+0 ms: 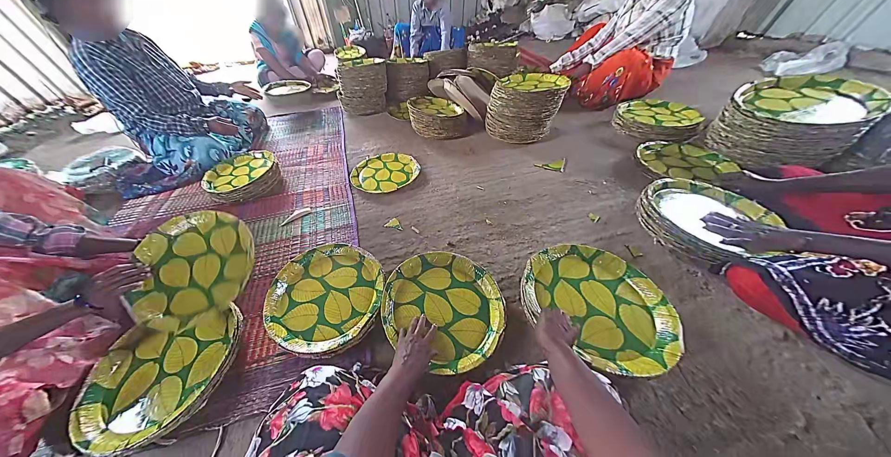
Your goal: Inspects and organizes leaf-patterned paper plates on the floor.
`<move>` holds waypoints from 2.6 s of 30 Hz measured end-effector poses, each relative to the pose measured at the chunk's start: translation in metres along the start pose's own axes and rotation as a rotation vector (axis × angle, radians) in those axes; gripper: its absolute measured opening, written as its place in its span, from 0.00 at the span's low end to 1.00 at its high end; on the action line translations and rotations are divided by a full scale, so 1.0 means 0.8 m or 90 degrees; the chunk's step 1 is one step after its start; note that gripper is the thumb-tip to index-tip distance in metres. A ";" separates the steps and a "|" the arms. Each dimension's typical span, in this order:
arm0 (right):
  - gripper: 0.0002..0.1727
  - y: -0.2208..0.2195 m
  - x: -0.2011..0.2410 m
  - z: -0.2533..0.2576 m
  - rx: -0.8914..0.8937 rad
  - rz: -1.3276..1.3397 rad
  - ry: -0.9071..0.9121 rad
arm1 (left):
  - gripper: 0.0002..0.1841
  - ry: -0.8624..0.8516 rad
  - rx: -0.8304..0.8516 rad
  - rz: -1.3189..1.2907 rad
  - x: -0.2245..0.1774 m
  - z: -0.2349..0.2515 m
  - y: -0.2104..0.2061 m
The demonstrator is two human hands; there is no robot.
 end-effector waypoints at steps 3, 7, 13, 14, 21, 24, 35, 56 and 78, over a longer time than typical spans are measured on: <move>0.24 0.005 -0.005 0.001 -0.083 0.069 0.005 | 0.34 0.006 0.019 -0.048 0.006 0.003 0.000; 0.21 0.022 0.003 -0.018 -0.318 0.127 0.186 | 0.36 0.013 -0.224 -0.094 0.004 -0.006 0.008; 0.15 -0.025 0.053 -0.054 -0.027 0.016 0.685 | 0.31 -0.065 -0.425 -0.021 -0.010 -0.013 0.029; 0.17 -0.029 0.059 -0.052 0.077 -0.050 0.670 | 0.29 -0.044 -0.272 -0.022 -0.011 -0.014 0.027; 0.34 -0.012 0.017 -0.018 -0.095 0.048 0.207 | 0.32 -0.045 -0.012 -0.031 -0.001 -0.005 -0.004; 0.28 -0.010 -0.001 -0.001 0.007 -0.015 0.042 | 0.32 -0.047 -0.028 -0.030 0.002 -0.001 -0.006; 0.17 0.012 0.006 -0.024 -0.386 0.162 0.285 | 0.34 -0.016 -0.305 -0.085 -0.003 -0.012 0.014; 0.22 -0.009 0.001 0.003 -0.017 0.020 0.005 | 0.36 -0.016 -0.007 -0.055 0.002 -0.004 -0.003; 0.26 0.002 0.009 -0.011 -0.002 -0.001 0.060 | 0.35 -0.013 0.004 0.010 -0.007 -0.011 -0.001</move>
Point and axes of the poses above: each hand's wrist, its own z-axis towards the middle knuckle, its own y-axis out of the back of the hand, x = y × z, the point moved 1 cm from there along z, towards the middle knuckle, and after that the axes turned 7 degrees about -x, right-handed, at the moved point
